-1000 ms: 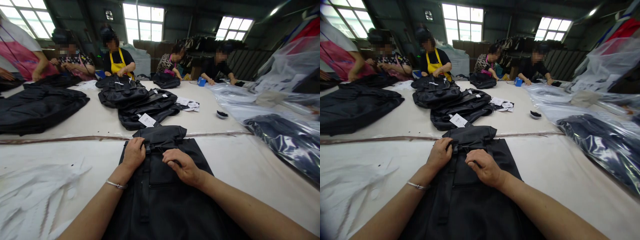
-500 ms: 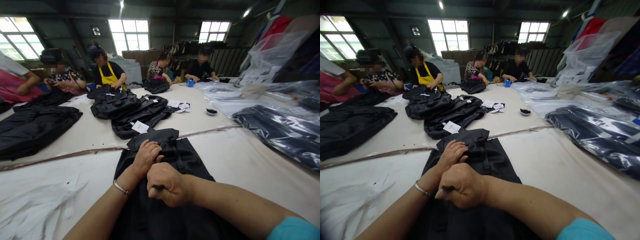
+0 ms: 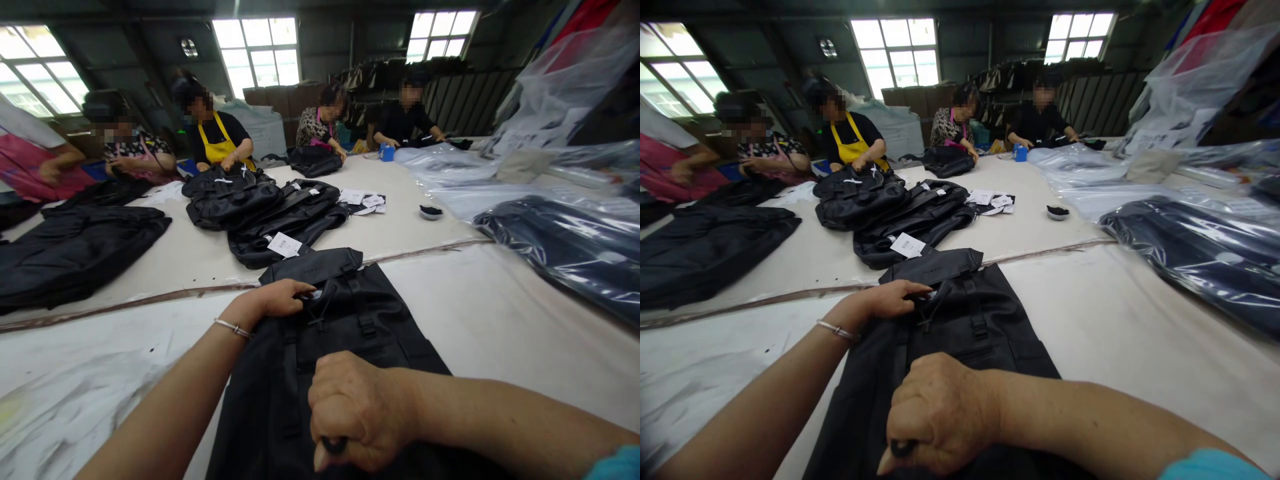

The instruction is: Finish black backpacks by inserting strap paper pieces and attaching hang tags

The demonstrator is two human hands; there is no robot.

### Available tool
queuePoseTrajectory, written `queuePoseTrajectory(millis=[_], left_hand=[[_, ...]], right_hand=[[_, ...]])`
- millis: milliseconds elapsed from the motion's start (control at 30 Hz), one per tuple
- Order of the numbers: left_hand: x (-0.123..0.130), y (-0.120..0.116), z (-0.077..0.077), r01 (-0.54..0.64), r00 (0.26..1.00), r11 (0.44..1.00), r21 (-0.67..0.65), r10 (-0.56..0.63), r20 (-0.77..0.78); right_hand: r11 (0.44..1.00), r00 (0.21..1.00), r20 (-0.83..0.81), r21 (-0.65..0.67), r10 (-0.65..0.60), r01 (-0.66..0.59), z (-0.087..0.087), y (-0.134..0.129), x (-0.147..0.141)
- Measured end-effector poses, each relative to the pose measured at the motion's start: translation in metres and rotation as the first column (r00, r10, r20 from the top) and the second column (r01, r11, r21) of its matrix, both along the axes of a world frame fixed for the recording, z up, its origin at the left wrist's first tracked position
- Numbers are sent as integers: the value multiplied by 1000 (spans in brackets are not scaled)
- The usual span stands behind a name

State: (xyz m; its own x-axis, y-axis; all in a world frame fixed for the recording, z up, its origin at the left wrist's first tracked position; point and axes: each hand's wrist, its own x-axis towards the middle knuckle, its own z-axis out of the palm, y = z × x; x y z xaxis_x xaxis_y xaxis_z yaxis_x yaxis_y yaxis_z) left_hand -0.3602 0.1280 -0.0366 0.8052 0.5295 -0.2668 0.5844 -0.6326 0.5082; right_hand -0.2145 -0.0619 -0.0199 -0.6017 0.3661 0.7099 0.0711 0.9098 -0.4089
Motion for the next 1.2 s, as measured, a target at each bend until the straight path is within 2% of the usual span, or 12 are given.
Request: queuePoseTrajectory(millis=[67,233,333,400,467,567,667,733,833,1000,1100,1200], left_hand=[[11,8,3,-22,1000,996,-92,21,-18],[30,17,-8,-6,998,998,69,10,-60],[27,25,-10,7,999,1000,27,-6,-44],[20,30,-12,-73,997,996,51,72,27],[15,32,-19,-214,973,964,160,195,126],[14,29,-37,-412,909,848,333,358,212],[17,22,-50,-466,884,799,380,412,219],[16,15,-47,-451,888,806,383,364,279],[3,-8,-27,-354,889,820,450,146,435],[-10,-68,-1,50,891,846,531,-278,359],[2,-85,-10,126,856,793,596,-390,339],[20,-77,-28,151,813,727,670,-477,335]], right_hand=[[1000,1000,19,2,8,-8,-2,-1,1],[1000,992,123,-21,24,-22,-3,1,4],[1000,994,110,3,-1,1,0,3,6],[999,996,86,17,-38,37,1,2,8],[997,994,70,-2,-81,82,0,0,8],[995,995,34,-50,-90,91,-6,-5,6],[998,998,32,-31,-57,58,-11,-9,5],[998,996,57,-21,-64,65,-10,-10,6],[994,993,64,-37,-98,100,-4,-9,11],[995,995,27,-24,-101,101,2,-5,10],[998,998,6,-6,-68,68,2,-3,3],[985,992,19,-118,-127,128,7,-7,-2]])
